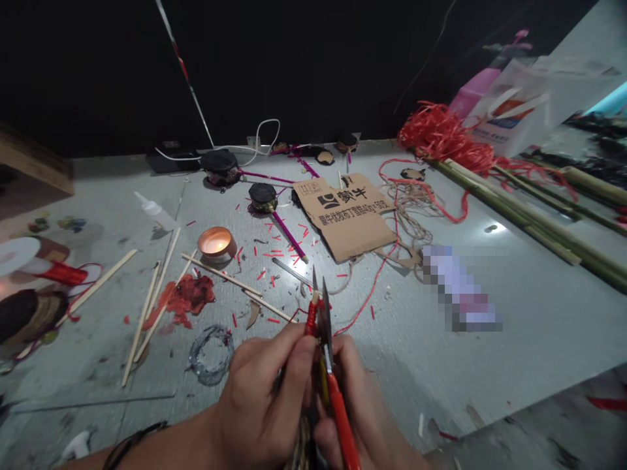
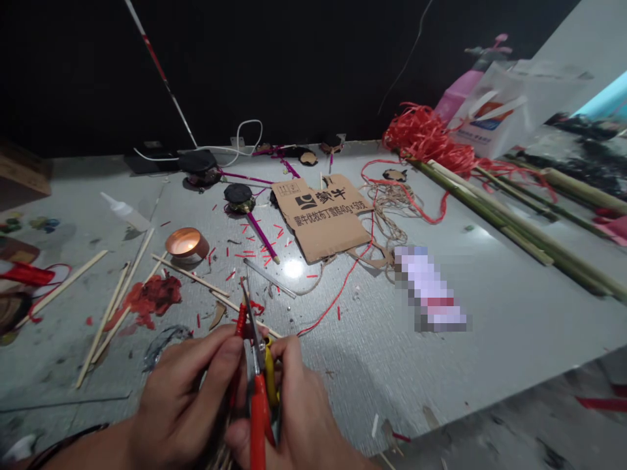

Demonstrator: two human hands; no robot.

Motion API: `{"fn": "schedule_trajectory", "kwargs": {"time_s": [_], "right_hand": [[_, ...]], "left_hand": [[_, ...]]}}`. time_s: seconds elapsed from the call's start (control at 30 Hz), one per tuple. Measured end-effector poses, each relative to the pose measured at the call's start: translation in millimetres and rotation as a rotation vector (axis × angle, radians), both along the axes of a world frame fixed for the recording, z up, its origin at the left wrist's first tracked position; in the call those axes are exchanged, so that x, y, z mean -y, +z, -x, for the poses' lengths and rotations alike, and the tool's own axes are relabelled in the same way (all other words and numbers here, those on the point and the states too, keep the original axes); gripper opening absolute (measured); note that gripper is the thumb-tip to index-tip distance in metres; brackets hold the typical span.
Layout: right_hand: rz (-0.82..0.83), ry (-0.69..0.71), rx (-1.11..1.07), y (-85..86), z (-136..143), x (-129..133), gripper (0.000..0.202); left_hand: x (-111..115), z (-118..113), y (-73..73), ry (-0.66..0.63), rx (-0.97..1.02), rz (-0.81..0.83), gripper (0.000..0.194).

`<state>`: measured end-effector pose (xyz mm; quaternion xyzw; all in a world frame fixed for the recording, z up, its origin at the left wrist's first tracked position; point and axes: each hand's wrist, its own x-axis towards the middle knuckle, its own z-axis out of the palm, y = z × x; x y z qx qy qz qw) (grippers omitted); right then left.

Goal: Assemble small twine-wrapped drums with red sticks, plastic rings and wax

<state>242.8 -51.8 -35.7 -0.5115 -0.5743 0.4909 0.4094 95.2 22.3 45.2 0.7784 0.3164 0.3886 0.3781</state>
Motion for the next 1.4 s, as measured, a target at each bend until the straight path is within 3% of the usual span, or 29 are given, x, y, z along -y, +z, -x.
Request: {"fn": "schedule_trajectory", "kwargs": {"time_s": [0.23, 0.6, 0.87, 1.0, 1.3, 1.4], "right_hand": [[-0.092, -0.034, -0.175, 6.5, 2, -5, 0.057], [-0.017, -0.059, -0.146, 0.4, 0, -1, 0.058], [-0.066, -0.023, -0.087, 21.0, -10, -8, 0.047], [-0.079, -0.035, -0.067, 23.9, -11, -8, 0.051], [0.092, -0.002, -0.034, 35.1, -20, -3, 0.037], [0.066, 0.001, 0.036, 39.8, -23, 2, 0.036]], "left_hand": [[1, -1, -1.6, 0.056, -0.024, -0.022, 0.029], [0, -1, -2.3, 0.031, -0.005, -0.030, 0.030], [1, 0, -4.0, 0.057, -0.024, -0.020, 0.031], [0, 0, -0.6, 0.044, -0.027, -0.018, 0.033], [-2, 6, -7.6, 0.002, -0.038, 0.257, 0.039], [6, 11, -9.7, -0.007, 0.021, 0.369, 0.036]]}}
